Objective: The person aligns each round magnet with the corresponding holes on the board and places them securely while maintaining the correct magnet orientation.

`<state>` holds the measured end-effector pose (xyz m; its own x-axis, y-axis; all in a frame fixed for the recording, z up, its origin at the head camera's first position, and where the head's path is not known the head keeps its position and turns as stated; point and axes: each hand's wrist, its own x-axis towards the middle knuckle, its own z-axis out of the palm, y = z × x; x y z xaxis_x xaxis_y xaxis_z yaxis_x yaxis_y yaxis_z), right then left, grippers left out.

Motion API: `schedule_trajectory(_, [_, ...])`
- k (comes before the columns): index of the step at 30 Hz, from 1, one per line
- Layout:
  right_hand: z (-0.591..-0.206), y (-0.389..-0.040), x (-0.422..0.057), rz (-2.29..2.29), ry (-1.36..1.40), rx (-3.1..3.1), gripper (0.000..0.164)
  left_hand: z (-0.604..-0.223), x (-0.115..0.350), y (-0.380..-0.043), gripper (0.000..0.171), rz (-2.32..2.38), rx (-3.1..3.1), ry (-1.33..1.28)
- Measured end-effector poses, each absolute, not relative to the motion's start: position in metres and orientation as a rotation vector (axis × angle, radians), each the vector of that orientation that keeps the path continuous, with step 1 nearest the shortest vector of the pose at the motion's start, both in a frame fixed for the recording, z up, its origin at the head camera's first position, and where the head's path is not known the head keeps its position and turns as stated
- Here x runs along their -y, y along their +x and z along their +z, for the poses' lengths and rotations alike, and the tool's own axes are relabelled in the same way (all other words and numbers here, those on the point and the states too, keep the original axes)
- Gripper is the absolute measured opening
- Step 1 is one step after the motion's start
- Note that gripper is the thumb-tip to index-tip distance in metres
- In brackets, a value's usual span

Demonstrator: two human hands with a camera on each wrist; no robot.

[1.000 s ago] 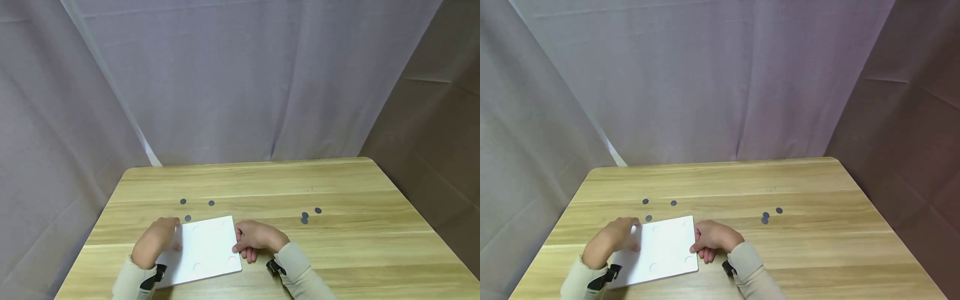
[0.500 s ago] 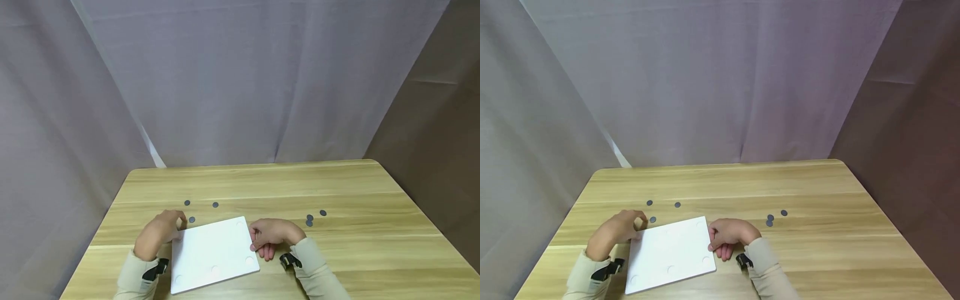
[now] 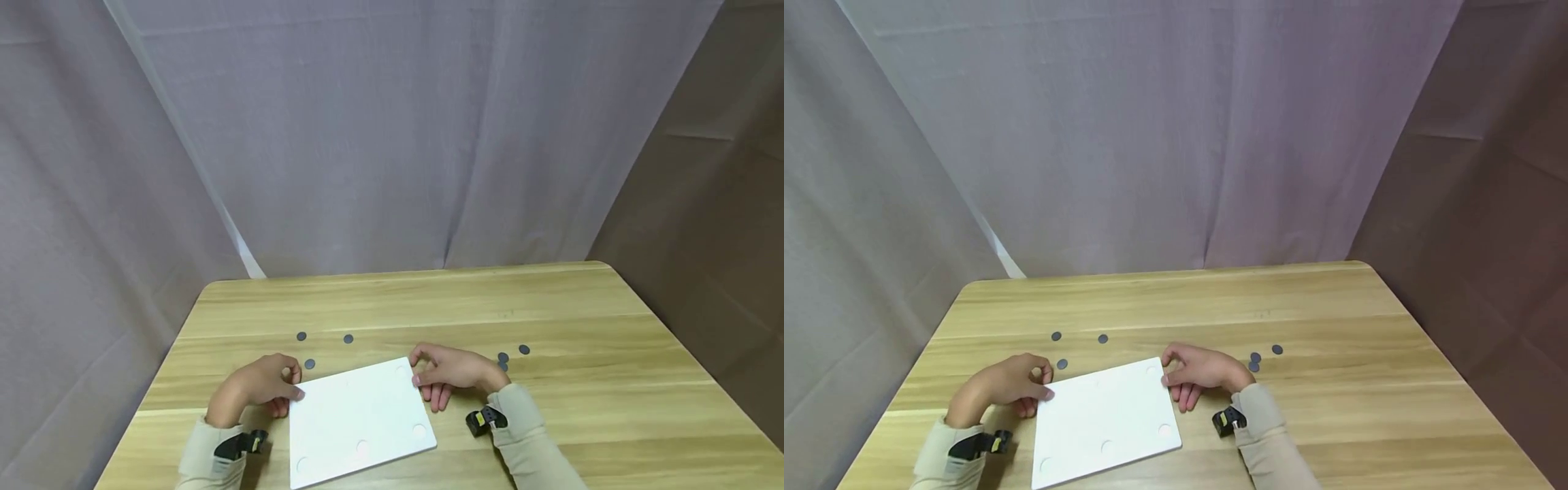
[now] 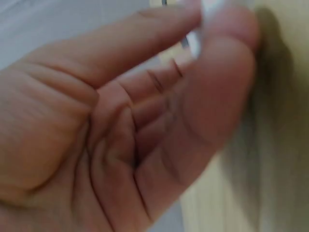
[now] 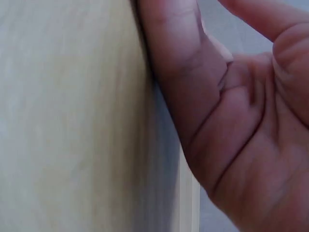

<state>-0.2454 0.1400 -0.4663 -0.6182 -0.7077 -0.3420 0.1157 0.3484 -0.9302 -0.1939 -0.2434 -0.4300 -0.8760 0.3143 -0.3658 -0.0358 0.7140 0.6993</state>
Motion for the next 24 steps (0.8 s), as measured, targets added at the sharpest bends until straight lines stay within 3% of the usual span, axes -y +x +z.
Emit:
schedule_trajectory(11, [-0.475,-0.253,-0.141,-1.367,-0.455,-1.911,0.044,-0.441,0.235,-0.201,0.017,1.163,-2.355,0.242])
schedule_trajectory(24, [-0.479,-0.250,-0.143,-1.377,-0.421,-1.954,0.023,-0.455,0.230,-0.202,0.020,1.201,-2.332,0.240])
